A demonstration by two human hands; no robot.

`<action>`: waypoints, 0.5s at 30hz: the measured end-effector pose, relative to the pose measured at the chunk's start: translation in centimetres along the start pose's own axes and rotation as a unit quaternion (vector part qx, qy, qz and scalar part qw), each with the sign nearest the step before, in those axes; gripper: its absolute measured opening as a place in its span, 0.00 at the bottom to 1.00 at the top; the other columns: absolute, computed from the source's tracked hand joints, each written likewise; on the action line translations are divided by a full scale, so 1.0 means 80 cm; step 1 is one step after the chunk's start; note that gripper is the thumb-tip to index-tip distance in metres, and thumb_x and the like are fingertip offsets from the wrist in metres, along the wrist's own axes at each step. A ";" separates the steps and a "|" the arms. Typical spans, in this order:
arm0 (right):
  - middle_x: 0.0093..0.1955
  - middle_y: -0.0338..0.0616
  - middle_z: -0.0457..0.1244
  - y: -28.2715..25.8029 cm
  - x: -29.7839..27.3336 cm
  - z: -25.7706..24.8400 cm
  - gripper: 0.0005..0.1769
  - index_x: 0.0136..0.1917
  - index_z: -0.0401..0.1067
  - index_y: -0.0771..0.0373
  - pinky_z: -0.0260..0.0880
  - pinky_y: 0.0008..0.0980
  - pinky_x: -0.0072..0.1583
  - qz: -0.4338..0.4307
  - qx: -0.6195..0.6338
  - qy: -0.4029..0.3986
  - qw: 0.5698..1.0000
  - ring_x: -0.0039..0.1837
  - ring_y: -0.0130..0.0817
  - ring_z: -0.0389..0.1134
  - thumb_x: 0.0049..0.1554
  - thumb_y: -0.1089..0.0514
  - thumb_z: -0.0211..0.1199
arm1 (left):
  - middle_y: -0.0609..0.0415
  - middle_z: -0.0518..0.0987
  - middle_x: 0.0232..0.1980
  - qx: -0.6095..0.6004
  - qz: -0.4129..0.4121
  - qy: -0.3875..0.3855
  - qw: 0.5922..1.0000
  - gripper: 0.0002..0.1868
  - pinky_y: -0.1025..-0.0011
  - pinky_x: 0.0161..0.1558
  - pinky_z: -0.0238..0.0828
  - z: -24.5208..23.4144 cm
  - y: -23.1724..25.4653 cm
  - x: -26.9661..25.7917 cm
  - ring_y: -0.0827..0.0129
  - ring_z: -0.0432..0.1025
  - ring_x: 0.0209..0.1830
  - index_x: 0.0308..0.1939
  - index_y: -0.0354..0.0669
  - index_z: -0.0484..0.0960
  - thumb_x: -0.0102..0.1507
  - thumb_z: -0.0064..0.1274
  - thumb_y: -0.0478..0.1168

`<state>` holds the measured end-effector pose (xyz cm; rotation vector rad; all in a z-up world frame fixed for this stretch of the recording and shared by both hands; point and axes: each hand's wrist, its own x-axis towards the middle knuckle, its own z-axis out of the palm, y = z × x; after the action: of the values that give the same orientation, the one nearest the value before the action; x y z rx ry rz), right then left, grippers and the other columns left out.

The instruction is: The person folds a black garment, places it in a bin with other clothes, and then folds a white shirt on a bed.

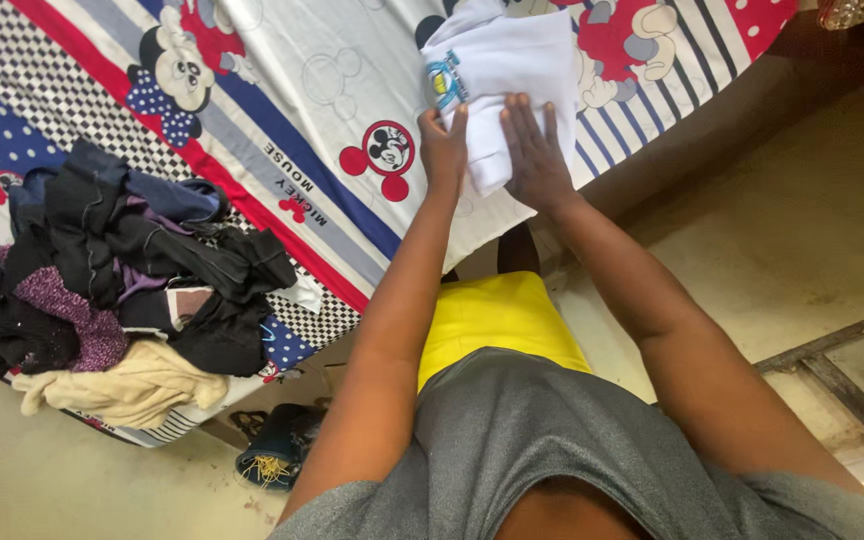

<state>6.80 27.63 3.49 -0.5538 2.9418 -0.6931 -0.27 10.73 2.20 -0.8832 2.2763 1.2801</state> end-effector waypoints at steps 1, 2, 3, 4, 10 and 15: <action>0.87 0.65 0.41 -0.001 0.004 0.002 0.46 0.83 0.44 0.73 0.31 0.67 0.83 0.023 0.023 0.019 0.999 0.89 0.56 0.38 0.62 0.57 0.64 | 0.42 0.82 0.49 -0.017 -0.016 -0.023 0.999 0.32 0.61 0.52 0.75 -0.003 0.007 0.002 0.56 0.79 0.47 0.59 0.35 0.73 0.62 0.59 0.56; 0.86 0.66 0.42 -0.005 0.008 0.000 0.45 0.83 0.45 0.74 0.31 0.66 0.83 0.047 0.047 0.039 0.997 0.89 0.56 0.39 0.61 0.60 0.63 | 0.44 0.83 0.47 -0.034 -0.032 -0.046 0.998 0.30 0.61 0.51 0.76 -0.006 0.011 0.005 0.58 0.79 0.46 0.57 0.35 0.75 0.63 0.58 0.56; 0.86 0.66 0.42 -0.005 0.015 -0.004 0.45 0.83 0.45 0.74 0.31 0.66 0.83 0.042 0.043 0.042 0.997 0.89 0.56 0.39 0.61 0.60 0.63 | 0.44 0.83 0.47 -0.039 -0.028 -0.044 0.998 0.30 0.61 0.51 0.76 -0.008 0.016 0.013 0.58 0.79 0.46 0.57 0.35 0.75 0.63 0.58 0.56; 0.83 0.66 0.49 -0.006 0.021 -0.011 0.41 0.80 0.50 0.74 0.42 0.63 0.80 0.069 0.078 0.051 0.993 0.85 0.58 0.46 0.60 0.60 0.63 | 0.45 0.81 0.48 -0.156 -0.057 -0.095 0.982 0.29 0.57 0.48 0.76 -0.010 0.020 0.021 0.58 0.78 0.44 0.58 0.34 0.74 0.64 0.57 0.54; 0.60 0.58 0.70 -0.004 0.052 -0.069 0.20 0.67 0.73 0.67 0.71 0.46 0.60 0.304 0.386 0.085 0.867 0.61 0.49 0.71 0.64 0.57 0.63 | 0.48 0.79 0.57 -0.363 0.051 -0.243 0.898 0.29 0.61 0.58 0.72 -0.066 0.016 0.014 0.65 0.76 0.55 0.65 0.34 0.73 0.69 0.52 0.52; 0.58 0.55 0.70 -0.022 0.053 -0.144 0.17 0.64 0.75 0.68 0.72 0.41 0.58 0.294 0.569 0.088 0.763 0.57 0.43 0.74 0.67 0.57 0.60 | 0.47 0.70 0.73 -0.236 0.187 -0.164 0.939 0.34 0.63 0.73 0.57 -0.167 0.046 -0.044 0.63 0.64 0.74 0.74 0.35 0.66 0.69 0.55 0.50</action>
<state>1.74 29.47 14.68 0.5372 1.9310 -2.1220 -0.53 1.86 13.40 -0.3278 1.9532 2.0280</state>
